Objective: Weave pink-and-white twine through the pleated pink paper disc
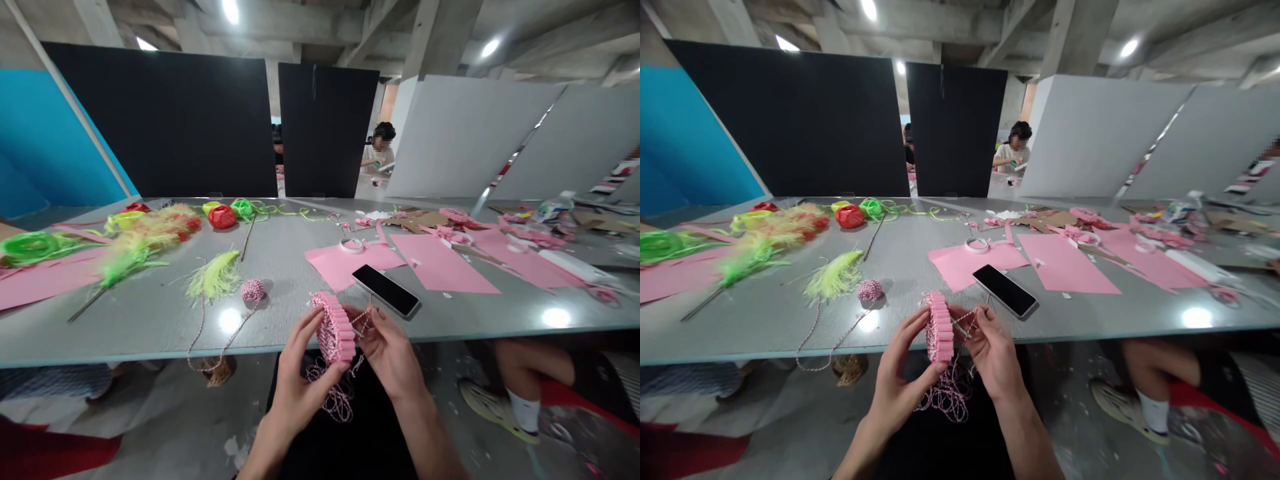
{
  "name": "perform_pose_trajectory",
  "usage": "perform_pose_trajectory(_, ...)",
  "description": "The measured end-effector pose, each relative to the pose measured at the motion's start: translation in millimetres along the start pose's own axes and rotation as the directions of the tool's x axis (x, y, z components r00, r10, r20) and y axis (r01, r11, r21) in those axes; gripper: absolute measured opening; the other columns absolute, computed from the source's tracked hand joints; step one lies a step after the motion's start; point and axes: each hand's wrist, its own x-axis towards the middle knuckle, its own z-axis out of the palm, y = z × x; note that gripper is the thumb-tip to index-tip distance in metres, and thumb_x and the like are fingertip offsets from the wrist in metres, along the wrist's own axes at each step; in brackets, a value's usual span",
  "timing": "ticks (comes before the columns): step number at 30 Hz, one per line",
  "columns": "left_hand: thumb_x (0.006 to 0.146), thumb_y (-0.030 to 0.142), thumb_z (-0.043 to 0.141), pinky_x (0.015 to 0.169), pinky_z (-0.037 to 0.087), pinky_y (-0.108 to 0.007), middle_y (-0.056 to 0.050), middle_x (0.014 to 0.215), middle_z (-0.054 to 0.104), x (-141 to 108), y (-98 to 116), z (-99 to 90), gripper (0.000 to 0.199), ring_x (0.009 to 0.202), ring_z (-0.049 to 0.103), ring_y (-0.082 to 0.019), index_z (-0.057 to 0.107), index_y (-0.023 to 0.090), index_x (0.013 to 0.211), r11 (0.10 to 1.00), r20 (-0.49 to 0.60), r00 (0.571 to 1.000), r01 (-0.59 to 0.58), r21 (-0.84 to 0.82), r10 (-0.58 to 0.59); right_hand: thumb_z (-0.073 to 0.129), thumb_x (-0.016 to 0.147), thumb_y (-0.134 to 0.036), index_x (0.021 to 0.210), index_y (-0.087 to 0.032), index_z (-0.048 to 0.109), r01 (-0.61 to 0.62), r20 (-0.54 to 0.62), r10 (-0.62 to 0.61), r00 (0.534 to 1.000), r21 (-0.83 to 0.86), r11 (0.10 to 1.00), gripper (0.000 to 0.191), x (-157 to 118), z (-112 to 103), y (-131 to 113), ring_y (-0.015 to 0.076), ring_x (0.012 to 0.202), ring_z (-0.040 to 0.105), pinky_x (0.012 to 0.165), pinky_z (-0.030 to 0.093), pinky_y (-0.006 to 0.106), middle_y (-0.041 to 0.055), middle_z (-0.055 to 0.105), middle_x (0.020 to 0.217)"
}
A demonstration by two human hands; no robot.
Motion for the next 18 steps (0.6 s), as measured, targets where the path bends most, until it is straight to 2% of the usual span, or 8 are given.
perform_pose_trajectory(2, 0.096, 0.025, 0.079, 0.122, 0.047, -0.063, -0.014, 0.160, 0.057, -1, 4, -0.1, 0.067, 0.150, 0.054, -0.035, 0.052, 0.033, 0.157, 1.000, 0.006, 1.000, -0.024, 0.005, 0.024, 0.083, 0.091, -0.040, 0.097, -0.024, 0.070, -0.030, -0.005, 0.030, 1.000, 0.022, 0.999, 0.022, 0, -3, -1, 0.0310, 0.118, 0.079, 0.103, 0.064, 0.050, 0.0095, 0.086, 0.113)
perform_pose_trajectory(5, 0.096, 0.022, 0.078, 0.122, 0.046, -0.064, -0.015, 0.161, 0.053, -4, 5, -0.7, 0.073, 0.150, 0.053, -0.035, 0.046, 0.034, 0.161, 1.000, -0.005, 1.000, 0.007, -0.016, -0.007, 0.081, 0.092, -0.043, 0.097, -0.025, 0.070, -0.036, 0.037, 0.036, 0.999, -0.002, 0.999, 0.022, -4, -2, -4, 0.0316, 0.122, 0.078, 0.107, 0.062, 0.054, 0.0088, 0.086, 0.115)
perform_pose_trajectory(8, 0.094, 0.028, 0.081, 0.120, 0.048, -0.065, -0.016, 0.160, 0.047, -4, 3, -4.7, 0.081, 0.150, 0.050, -0.038, 0.042, 0.037, 0.164, 0.999, 0.005, 0.999, 0.038, -0.002, -0.038, 0.077, 0.096, -0.045, 0.095, -0.026, 0.066, -0.001, 0.172, 0.019, 0.985, -0.104, 0.995, 0.023, -13, 7, -11, 0.0330, 0.124, 0.076, 0.112, 0.057, 0.060, 0.0099, 0.084, 0.118)
perform_pose_trajectory(11, 0.094, 0.032, 0.082, 0.115, 0.051, -0.066, -0.013, 0.149, 0.051, 1, 1, -12.1, 0.065, 0.142, 0.054, -0.037, 0.055, 0.039, 0.153, 0.996, -0.020, 1.000, 0.013, 0.093, -0.011, 0.072, 0.101, -0.044, 0.097, -0.025, 0.066, 0.084, 0.311, -0.010, 0.950, -0.225, 0.971, 0.020, -22, 11, -19, 0.0333, 0.131, 0.071, 0.116, 0.053, 0.062, 0.0112, 0.081, 0.122)
perform_pose_trajectory(14, 0.093, 0.031, 0.083, 0.107, 0.056, -0.063, -0.011, 0.139, 0.055, 6, 1, -15.3, 0.057, 0.131, 0.059, -0.034, 0.060, 0.036, 0.146, 0.990, -0.050, 0.998, -0.017, 0.139, 0.024, 0.069, 0.104, -0.040, 0.095, -0.025, 0.069, 0.221, 0.269, -0.130, 0.954, -0.345, 0.912, 0.017, -28, 3, -32, 0.0311, 0.137, 0.067, 0.116, 0.054, 0.055, 0.0100, 0.079, 0.123)
perform_pose_trajectory(16, 0.093, 0.026, 0.082, 0.102, 0.059, -0.057, -0.011, 0.137, 0.055, 8, 4, -12.2, 0.057, 0.127, 0.061, -0.033, 0.060, 0.034, 0.145, 0.986, -0.035, 0.998, -0.047, 0.158, 0.053, 0.068, 0.104, -0.037, 0.094, -0.026, 0.070, 0.286, 0.231, -0.205, 0.951, -0.407, 0.867, 0.016, -35, -4, -43, 0.0292, 0.133, 0.068, 0.112, 0.057, 0.048, 0.0086, 0.078, 0.119)
perform_pose_trajectory(18, 0.094, 0.020, 0.079, 0.097, 0.063, -0.050, -0.011, 0.135, 0.054, 8, 9, -6.9, 0.055, 0.124, 0.062, -0.031, 0.060, 0.032, 0.144, 0.980, -0.032, 0.996, -0.081, 0.181, 0.088, 0.067, 0.105, -0.038, 0.093, -0.027, 0.071, 0.324, 0.282, -0.215, 0.935, -0.434, 0.840, 0.016, -46, -4, -54, 0.0285, 0.123, 0.072, 0.106, 0.061, 0.046, 0.0080, 0.078, 0.111)
